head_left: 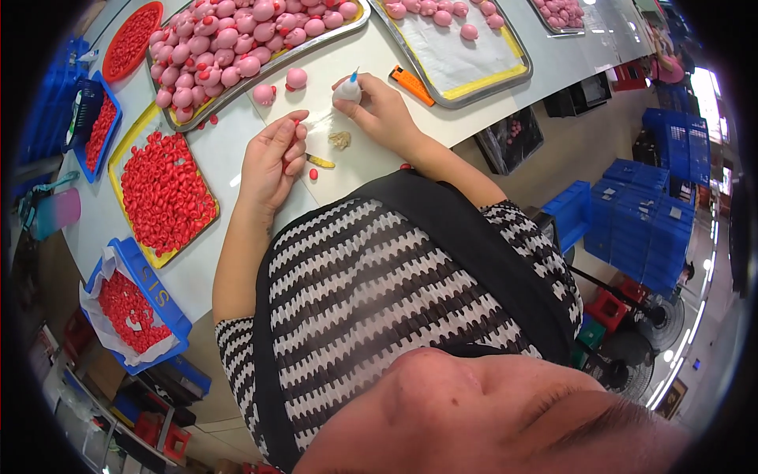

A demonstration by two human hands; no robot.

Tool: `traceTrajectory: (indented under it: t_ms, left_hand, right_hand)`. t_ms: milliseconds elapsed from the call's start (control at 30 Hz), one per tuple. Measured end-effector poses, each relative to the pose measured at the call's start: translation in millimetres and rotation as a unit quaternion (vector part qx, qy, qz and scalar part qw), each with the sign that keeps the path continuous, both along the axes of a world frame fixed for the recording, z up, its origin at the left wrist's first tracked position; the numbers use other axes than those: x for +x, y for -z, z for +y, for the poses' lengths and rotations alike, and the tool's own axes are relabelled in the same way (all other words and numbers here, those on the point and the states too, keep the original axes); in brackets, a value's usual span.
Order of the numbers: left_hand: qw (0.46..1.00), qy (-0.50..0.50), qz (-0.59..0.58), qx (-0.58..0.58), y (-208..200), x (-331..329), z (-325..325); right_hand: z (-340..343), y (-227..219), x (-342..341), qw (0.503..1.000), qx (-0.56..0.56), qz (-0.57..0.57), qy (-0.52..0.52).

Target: The person applies glue from a squeeze bottle onto a small red accessory and attaches it onto a pink toy sphere by hand.

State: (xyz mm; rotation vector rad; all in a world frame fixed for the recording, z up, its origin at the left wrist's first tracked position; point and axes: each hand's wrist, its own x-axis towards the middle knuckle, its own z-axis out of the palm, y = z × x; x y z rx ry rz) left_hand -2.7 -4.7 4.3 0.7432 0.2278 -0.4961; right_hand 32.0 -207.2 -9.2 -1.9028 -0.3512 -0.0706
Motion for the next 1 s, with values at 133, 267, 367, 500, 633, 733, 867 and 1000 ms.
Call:
traceTrajectory:
  t_ms: [133, 267, 367, 500, 633, 733, 867, 1000]
  left_hand:
    - [0.999, -0.008, -0.043, 0.015, 6.8, -0.2, 2.2]
    - [0.998, -0.016, -0.051, 0.029, 5.7, -0.6, 0.5]
    - [0.999, -0.016, -0.037, 0.034, 3.6, 0.2, 0.0]
    - [0.999, -0.013, -0.031, 0.029, -0.3, 1.4, 1.7]
    - [0.999, -0.005, -0.027, 0.042, -1.1, -1.3, 2.0]
    - [0.999, 0.0, -0.022, 0.046, -1.0, -1.5, 1.5]
    - [0.999, 0.004, -0.025, 0.042, -4.0, 1.0, -0.5]
    - [0.999, 0.0, -0.016, 0.036, -3.1, 0.6, -0.1]
  right_hand:
    - [-7.0, -5.8, -0.5, 0.994, -0.104, -0.035, -0.024]
    - [-13.4, -10.3, -2.3, 0.984, -0.172, -0.012, -0.049]
    - [-16.2, -9.5, -6.2, 0.984, -0.151, -0.093, -0.029]
    - [-50.0, -37.6, -12.4, 0.975, -0.214, 0.042, -0.036]
    - [-81.9, -53.1, -19.0, 0.942, -0.259, 0.092, -0.191]
    - [-82.1, -61.6, -27.4, 0.893, -0.311, 0.17, -0.279]
    - [-74.9, -52.8, -29.5, 0.865, -0.358, 0.124, -0.329]
    - [-66.7, -50.0, -24.4, 0.862, -0.351, 0.104, -0.35]
